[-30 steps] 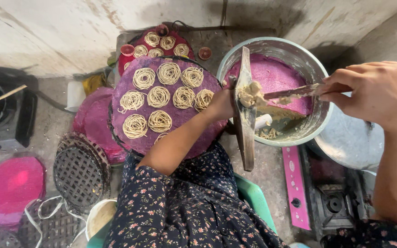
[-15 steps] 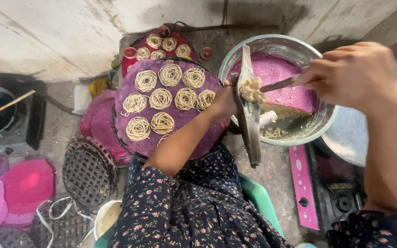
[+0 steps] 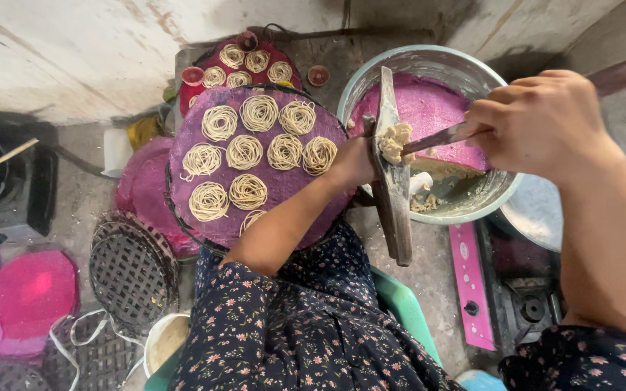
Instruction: The person sits and uses a wooden hand press to extrude dough into noodle strands, coiling the strands into nests on a round tray. They scrape excess dough from the press with a stick, arrange the nests, and at one point cover the filled tray with a pink cloth.
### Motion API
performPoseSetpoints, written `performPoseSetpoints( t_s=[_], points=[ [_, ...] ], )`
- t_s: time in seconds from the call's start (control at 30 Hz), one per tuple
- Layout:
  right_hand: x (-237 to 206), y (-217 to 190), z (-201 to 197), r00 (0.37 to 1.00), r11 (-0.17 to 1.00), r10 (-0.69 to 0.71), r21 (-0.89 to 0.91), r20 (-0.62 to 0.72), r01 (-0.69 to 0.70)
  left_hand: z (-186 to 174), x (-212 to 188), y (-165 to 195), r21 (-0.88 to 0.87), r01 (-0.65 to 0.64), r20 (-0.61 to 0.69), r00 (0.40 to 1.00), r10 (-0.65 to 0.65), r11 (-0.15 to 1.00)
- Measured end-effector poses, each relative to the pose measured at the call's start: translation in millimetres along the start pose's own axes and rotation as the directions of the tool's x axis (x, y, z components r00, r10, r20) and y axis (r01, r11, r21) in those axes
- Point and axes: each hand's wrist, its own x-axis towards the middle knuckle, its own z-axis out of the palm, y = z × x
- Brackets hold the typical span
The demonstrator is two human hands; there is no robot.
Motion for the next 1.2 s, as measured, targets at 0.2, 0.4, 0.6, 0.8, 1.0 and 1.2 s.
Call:
performPoseSetpoints(
  t_s=[0.2, 0.4, 0.6, 0.8, 1.0, 1.2],
  points=[
    [15, -39, 45, 0.994, 0.991, -0.111, 0.078, 0.008, 0.110, -7, 0, 7, 0.024, 0.032, 0.028, 0.999, -0.033, 0.999],
    [0, -3, 7, 0.999, 0.989, 0.032, 0.144, 0.008, -0.033, -8, 3, -23, -0.033, 0.008, -0.066, 0.998, -0.011, 0.999],
    [-35, -29, 32, 0.827, 0.399, 0.562, 0.876, -0.001, -0.270, 0, 8, -23, -0.103, -0.041, -0.189, 0.982, 0.021, 0.994],
    [-78, -92, 96, 0.696, 0.334, 0.696, 0.777, 0.178, -0.533, -14, 5, -27, -0.125, -0.035, -0.215, 0.977, 0.007, 0.992],
    [-80, -92, 103, 0.640, 0.517, 0.759, 0.711, -0.121, -0.478, -12, 6, -26, -0.034, -0.045, -0.173, 0.984, 0.038, 0.998],
    [-69, -116, 110, 0.757, 0.765, 0.574, 0.535, -0.312, -0.360, -13, 19, -22, 0.017, 0.010, -0.117, 0.993, -0.008, 1.000]
  ],
)
